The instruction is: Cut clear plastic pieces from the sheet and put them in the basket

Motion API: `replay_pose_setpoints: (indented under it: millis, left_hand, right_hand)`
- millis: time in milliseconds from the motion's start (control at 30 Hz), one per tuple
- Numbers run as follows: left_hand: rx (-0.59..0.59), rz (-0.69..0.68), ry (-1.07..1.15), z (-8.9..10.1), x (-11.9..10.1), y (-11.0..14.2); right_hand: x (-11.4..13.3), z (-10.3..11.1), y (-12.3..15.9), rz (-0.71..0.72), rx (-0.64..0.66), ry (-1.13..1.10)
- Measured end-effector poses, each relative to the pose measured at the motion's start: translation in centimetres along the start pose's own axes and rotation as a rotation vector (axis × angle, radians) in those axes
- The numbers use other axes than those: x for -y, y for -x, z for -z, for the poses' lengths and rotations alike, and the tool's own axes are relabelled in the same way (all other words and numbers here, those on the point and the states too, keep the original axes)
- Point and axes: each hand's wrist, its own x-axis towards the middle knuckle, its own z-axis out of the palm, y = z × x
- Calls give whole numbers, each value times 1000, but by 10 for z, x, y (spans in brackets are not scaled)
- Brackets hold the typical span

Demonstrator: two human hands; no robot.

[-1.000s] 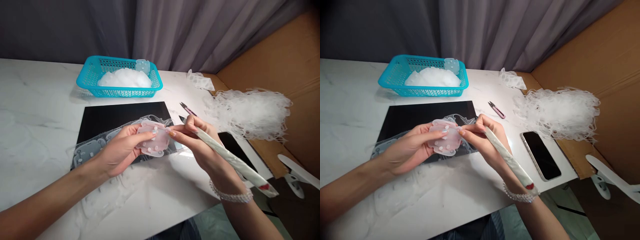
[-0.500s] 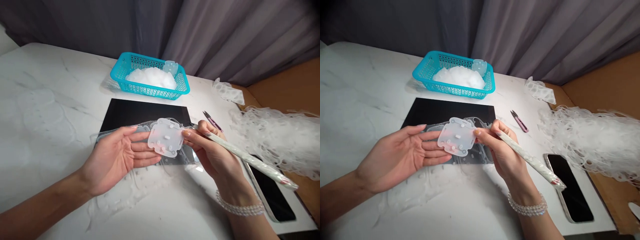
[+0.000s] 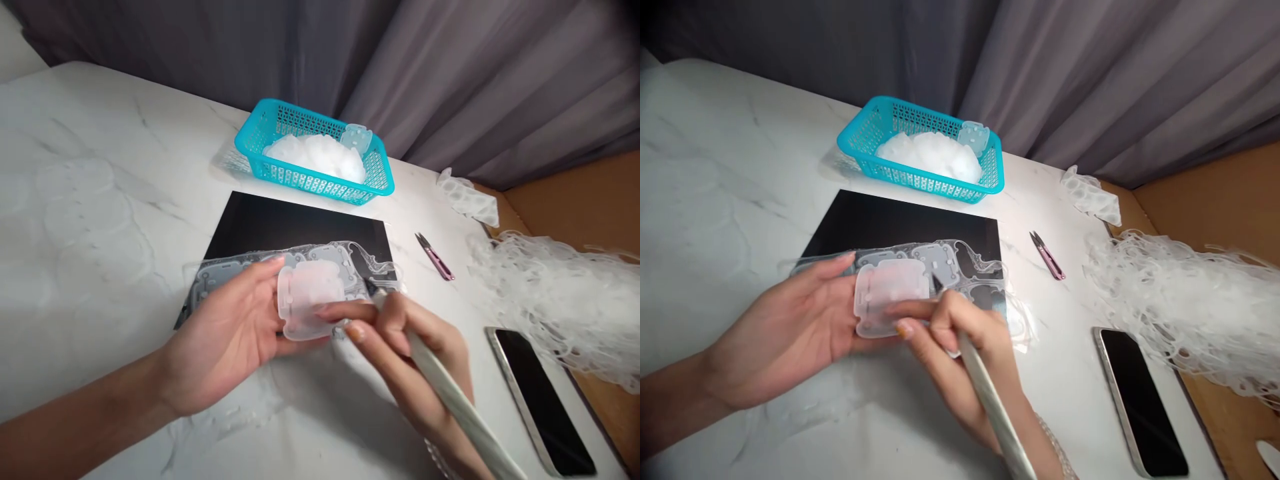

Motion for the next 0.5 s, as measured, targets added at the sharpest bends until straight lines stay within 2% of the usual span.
replay_pose_setpoints:
  millis: [33, 133, 200, 367, 500]
  left_hand:
    - [0, 1, 7, -2, 0, 0]
    - [-39, 23, 55, -5, 0, 3]
    - [-38, 34, 87, -6, 0, 4]
    - [25, -14, 107, -6, 3, 6]
    - [-16, -38, 71, -6, 9, 6]
  right_hand:
    - [0, 0, 1, 25, -54, -7]
    - [-7, 7, -3, 97, -345, -8]
    - [-12, 10, -5, 109, -402, 73]
    - [-12, -6, -2, 217, -170, 390]
    - [-11, -20, 2, 248, -59, 482]
